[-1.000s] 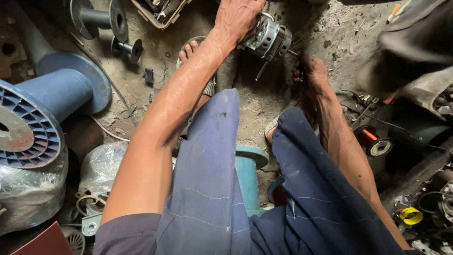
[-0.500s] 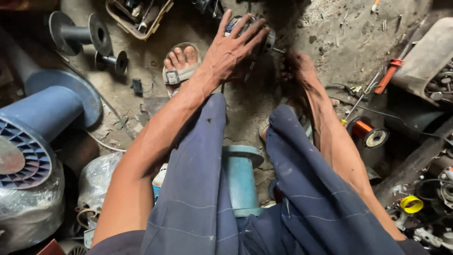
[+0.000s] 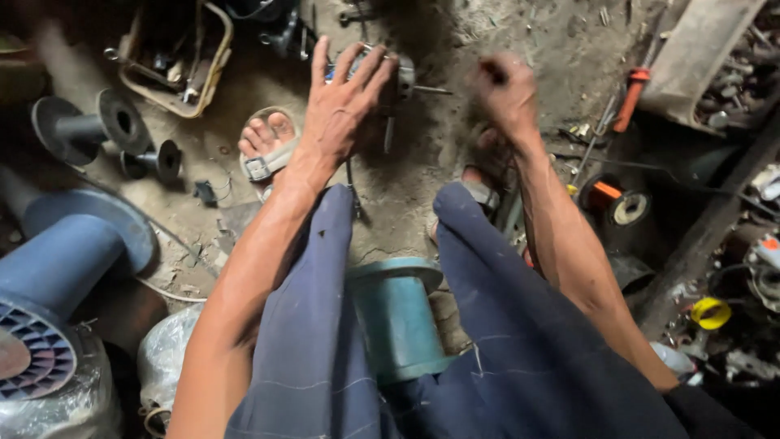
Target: Assembling an electric motor by fitting components together with a hammer and securing them with screws using a screwdriver.
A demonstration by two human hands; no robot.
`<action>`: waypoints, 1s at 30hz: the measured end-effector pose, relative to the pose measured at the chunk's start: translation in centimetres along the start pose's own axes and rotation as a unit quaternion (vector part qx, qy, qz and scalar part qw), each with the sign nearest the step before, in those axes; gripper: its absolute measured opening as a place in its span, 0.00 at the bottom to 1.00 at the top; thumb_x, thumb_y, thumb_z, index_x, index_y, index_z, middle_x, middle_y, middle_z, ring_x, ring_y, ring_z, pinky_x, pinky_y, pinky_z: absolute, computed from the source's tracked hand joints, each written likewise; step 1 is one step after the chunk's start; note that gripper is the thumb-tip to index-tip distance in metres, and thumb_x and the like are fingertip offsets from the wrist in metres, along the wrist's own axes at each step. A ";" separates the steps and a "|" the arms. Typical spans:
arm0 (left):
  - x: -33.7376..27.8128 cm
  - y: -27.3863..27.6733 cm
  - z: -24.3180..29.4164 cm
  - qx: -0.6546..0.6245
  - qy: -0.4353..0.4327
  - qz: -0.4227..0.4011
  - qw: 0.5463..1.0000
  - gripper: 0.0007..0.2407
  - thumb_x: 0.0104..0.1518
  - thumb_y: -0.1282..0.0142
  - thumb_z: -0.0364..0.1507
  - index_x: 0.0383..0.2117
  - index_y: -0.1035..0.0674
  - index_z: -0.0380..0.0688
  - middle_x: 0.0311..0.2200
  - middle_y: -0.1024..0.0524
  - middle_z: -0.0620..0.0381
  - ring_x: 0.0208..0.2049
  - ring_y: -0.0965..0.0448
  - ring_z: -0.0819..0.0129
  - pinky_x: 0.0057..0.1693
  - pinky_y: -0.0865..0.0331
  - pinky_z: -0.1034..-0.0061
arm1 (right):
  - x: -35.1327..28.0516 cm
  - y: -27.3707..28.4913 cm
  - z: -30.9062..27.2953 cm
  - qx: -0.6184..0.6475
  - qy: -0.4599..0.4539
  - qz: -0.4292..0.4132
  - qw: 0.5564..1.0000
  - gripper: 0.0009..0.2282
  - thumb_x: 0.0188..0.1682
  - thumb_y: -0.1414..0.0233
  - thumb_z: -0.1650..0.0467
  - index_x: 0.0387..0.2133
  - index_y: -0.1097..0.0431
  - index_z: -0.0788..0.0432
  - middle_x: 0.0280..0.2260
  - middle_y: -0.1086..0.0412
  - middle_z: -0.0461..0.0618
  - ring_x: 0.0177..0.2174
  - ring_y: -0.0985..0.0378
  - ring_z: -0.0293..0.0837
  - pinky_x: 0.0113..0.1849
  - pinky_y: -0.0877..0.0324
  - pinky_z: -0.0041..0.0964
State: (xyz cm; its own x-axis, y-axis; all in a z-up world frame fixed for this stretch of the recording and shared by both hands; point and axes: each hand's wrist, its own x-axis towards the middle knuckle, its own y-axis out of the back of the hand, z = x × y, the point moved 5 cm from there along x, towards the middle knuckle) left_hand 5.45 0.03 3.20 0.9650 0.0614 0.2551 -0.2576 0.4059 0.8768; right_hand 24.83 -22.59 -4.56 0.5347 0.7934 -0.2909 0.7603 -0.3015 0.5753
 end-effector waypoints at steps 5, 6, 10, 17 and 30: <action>-0.1 -0.3 -0.2 0.016 0.025 -0.022 0.999 0.27 0.54 0.43 0.19 0.65 0.26 0.39 0.61 0.26 0.45 0.61 0.28 0.44 0.69 0.54 0.33 | 1.6 6.4 1.7 -0.167 -0.032 0.363 0.916 0.06 0.53 0.42 0.71 0.38 0.19 0.59 0.34 0.29 0.50 0.34 0.22 0.48 0.32 0.25 0.45; -0.1 -0.2 0.0 0.014 0.024 -0.026 0.999 0.27 0.54 0.43 0.19 0.65 0.26 0.39 0.61 0.26 0.45 0.61 0.28 0.44 0.69 0.54 0.33 | 1.7 6.3 2.4 -0.165 -0.037 0.362 0.917 0.06 0.53 0.42 0.71 0.38 0.19 0.59 0.34 0.29 0.50 0.34 0.22 0.48 0.32 0.25 0.45; 0.0 -0.2 -0.2 0.003 0.039 -0.041 0.998 0.30 0.54 0.32 0.27 0.67 0.29 0.41 0.62 0.27 0.45 0.62 0.30 0.42 0.69 0.56 0.33 | 2.4 5.7 2.9 -0.257 -0.055 0.366 0.893 0.02 0.48 0.42 0.71 0.28 0.26 0.56 0.33 0.33 0.56 0.35 0.27 0.61 0.34 0.34 0.57; -0.2 -1.3 -0.1 0.081 0.058 -0.076 0.992 0.39 0.47 0.32 0.32 0.71 0.35 0.41 0.65 0.29 0.49 0.62 0.29 0.47 0.70 0.56 0.35 | -1.2 2.3 -3.4 0.048 -0.018 0.276 0.960 0.07 0.53 0.46 0.80 0.40 0.29 0.58 0.35 0.25 0.51 0.35 0.23 0.46 0.38 0.25 0.40; -0.2 -1.4 0.4 0.123 0.080 -0.025 0.989 0.29 0.53 0.39 0.35 0.64 0.26 0.38 0.60 0.27 0.49 0.56 0.26 0.48 0.69 0.54 0.35 | -3.0 -6.7 -11.9 0.077 -0.013 0.143 0.987 0.03 0.52 0.44 0.74 0.35 0.23 0.61 0.36 0.22 0.49 0.37 0.21 0.43 0.41 0.29 0.37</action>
State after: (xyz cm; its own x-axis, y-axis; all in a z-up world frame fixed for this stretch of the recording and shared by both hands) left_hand 5.58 -0.94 2.12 0.9673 0.1987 0.1577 -0.1942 0.1800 0.9643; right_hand 13.79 -16.63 1.57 0.7434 0.6510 -0.1537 0.6228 -0.5898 0.5140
